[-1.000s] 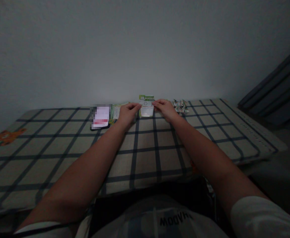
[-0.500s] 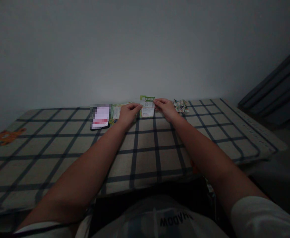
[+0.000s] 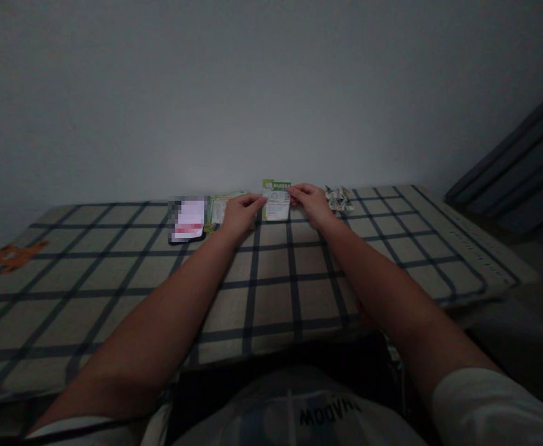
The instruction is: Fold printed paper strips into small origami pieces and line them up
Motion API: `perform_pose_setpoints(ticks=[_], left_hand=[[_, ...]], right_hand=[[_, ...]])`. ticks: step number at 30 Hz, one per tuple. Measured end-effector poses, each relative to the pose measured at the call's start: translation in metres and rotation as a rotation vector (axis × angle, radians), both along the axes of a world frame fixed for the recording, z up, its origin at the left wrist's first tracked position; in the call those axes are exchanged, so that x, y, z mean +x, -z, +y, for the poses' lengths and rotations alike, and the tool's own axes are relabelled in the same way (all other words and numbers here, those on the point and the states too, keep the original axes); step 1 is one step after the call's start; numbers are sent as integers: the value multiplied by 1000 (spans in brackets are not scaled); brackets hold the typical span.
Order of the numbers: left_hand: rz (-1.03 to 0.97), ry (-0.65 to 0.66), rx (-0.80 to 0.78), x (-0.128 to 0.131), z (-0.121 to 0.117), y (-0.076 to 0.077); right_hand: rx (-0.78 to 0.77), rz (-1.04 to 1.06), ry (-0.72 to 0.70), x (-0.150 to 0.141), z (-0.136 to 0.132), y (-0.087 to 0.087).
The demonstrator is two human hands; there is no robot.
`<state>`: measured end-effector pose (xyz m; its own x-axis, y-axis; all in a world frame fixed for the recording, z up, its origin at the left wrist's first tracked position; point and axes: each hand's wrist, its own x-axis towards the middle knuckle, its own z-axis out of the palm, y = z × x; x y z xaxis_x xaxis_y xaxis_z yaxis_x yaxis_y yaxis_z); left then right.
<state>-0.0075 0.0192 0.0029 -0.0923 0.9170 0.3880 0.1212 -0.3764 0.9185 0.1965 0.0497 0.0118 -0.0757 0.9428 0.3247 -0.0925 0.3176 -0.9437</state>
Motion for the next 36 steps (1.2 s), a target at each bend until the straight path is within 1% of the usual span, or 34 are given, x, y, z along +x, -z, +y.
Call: perform_pose_setpoints(ticks=[6,9,14,20,27,32,36], left_hand=[[-35,5,-15,0,-2,0],[-23,18,-20,1,-3,0],[25,-2,-17,1,-2,-1],[-9,34,-40,2,-1,1],[-17,33,-37,1,1,6],[-29,74,-59,2,2,7],[-29,50,-51,2,1,5]], right_hand=[[-36,38,-23,1,-1,-2],[-26,52,-26,3,-1,-3],[4,34,4,3,1,-3],[-2,35,61,-1,0,-4],[2,59,-4,1,0,-2],[-9,71,43,1,2,-2],[26,26,33,1,2,-2]])
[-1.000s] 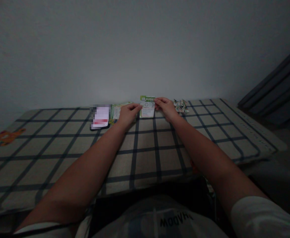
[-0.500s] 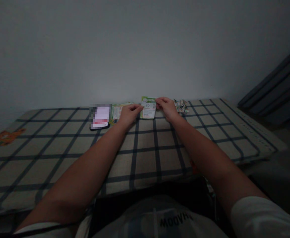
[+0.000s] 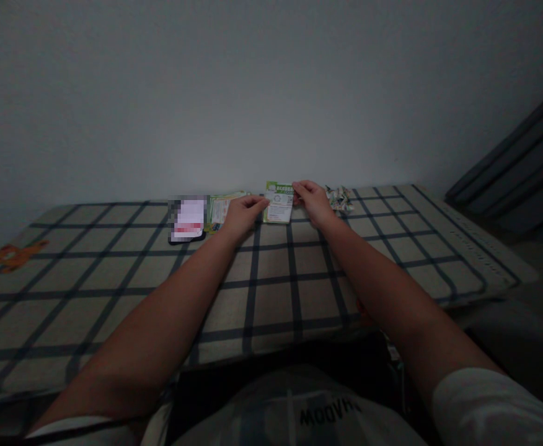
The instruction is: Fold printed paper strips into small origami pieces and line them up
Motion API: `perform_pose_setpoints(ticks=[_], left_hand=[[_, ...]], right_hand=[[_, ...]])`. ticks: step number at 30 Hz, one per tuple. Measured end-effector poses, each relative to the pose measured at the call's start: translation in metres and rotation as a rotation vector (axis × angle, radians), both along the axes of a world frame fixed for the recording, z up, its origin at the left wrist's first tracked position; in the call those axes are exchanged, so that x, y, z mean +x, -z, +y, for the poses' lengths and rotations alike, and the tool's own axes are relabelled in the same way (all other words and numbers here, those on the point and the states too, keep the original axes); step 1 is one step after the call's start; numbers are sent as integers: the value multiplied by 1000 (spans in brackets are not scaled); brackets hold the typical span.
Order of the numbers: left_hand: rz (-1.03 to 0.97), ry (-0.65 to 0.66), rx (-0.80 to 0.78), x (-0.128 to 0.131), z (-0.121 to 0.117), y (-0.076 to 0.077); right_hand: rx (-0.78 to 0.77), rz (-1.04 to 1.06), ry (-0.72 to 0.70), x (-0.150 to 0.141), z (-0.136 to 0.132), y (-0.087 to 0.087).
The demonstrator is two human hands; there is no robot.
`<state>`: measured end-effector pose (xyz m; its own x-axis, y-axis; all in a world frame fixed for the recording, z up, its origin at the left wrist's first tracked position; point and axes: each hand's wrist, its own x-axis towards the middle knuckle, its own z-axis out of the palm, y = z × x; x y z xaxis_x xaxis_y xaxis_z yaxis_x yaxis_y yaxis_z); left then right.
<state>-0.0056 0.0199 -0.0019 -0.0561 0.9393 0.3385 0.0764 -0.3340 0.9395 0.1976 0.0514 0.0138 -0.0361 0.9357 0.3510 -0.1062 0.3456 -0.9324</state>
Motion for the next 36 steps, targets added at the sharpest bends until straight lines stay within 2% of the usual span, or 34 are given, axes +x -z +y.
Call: perform_pose_setpoints(ticks=[5,12,17,25,30,36], left_hand=[[-60,-66,7,0,2,-1],[-99,-111,47,-3,7,2],[-78,-130,54,-4,5,-1],[-26,-138,86,-4,3,-3],[-39,-150,59,-4,3,-2],[-59,-172,64,-4,5,-2]], right_hand=[[-56,-95,-90,0,-1,4],[-52,-187,-175,-1,-6,5],[-73,-199,-182,0,-6,5],[10,-266,-127,-1,-10,0],[-46,-262,-110,-3,-10,-1],[-65,-252,-161,-2,-9,4]])
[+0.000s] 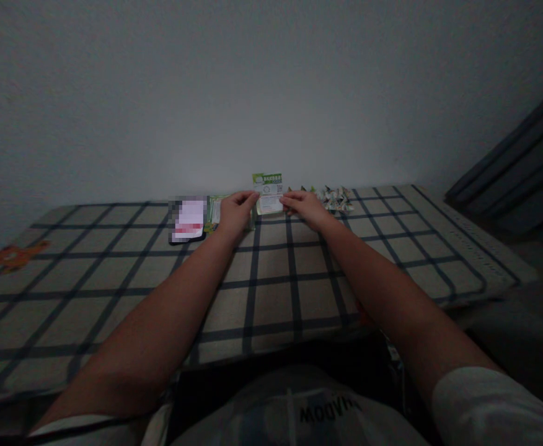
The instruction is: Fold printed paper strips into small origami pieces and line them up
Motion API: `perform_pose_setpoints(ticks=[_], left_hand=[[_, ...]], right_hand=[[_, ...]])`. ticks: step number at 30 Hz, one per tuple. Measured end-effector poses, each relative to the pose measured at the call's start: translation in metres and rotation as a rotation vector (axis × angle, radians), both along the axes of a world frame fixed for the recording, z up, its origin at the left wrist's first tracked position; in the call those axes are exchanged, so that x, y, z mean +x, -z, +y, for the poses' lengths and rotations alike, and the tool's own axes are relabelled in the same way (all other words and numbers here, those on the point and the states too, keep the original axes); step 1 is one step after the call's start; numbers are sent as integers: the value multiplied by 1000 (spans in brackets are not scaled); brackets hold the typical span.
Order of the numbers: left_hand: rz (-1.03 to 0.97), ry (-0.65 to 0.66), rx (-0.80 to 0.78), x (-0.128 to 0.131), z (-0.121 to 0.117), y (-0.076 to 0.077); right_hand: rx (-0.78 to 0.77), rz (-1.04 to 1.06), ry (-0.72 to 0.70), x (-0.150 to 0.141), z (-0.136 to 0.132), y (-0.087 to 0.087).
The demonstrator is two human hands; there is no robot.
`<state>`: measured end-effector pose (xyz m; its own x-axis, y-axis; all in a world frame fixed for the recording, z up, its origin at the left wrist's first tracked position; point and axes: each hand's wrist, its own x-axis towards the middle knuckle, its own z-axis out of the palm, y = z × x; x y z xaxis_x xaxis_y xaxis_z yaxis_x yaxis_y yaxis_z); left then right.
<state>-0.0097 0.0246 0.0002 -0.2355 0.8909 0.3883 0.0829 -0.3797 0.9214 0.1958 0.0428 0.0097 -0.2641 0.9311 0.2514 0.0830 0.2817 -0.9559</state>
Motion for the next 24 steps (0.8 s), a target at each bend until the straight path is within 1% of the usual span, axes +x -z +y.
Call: perform_pose_setpoints(ticks=[6,15,18,22,24], left_hand=[[7,-19,14,0,1,-1],[28,-26,20,-1,0,0],[33,-34,20,-2,1,0],[29,-58,26,-3,3,-1],[20,-58,32,-4,4,0]], right_hand=[[-15,6,2,0,1,1],[27,16,-15,-2,4,4],[-6,38,-10,-3,1,1],[-63,39,-64,-4,-2,-1],[-85,30,-69,-4,-3,-2]])
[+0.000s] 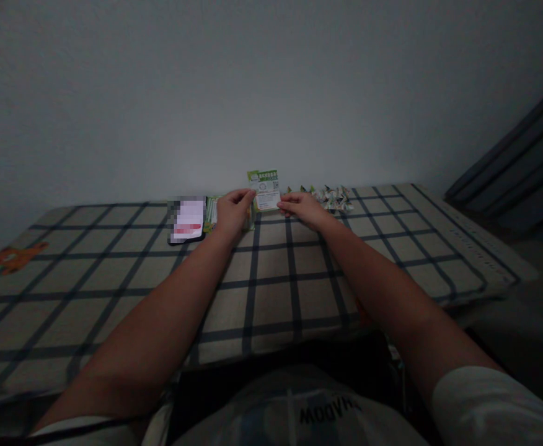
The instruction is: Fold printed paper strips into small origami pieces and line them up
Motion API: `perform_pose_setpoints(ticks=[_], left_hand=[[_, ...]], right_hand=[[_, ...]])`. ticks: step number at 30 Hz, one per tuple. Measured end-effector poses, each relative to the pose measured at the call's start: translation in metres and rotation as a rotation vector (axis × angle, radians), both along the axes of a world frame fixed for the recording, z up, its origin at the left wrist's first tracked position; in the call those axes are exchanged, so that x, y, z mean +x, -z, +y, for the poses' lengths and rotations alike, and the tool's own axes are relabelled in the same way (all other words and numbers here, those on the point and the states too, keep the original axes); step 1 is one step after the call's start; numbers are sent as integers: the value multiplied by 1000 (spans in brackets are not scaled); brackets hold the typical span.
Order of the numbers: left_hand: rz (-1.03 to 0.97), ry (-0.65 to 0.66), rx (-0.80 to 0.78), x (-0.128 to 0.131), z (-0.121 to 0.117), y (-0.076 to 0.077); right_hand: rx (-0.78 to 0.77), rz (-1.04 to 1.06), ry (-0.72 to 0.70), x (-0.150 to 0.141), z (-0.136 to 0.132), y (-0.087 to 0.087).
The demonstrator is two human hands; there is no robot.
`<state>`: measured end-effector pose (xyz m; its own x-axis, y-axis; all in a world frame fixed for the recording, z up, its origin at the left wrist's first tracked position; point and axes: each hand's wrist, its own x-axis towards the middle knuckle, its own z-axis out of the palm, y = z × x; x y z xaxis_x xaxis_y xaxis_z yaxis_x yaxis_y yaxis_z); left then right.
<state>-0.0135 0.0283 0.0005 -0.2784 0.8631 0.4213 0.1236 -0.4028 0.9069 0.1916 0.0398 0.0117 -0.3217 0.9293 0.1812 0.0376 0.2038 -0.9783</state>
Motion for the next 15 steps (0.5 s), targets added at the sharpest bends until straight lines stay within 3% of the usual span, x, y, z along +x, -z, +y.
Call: perform_pose_setpoints(ticks=[15], left_hand=[[-11,9,-11,2,-4,-3]], right_hand=[[-46,33,6,-2,-3,-2]])
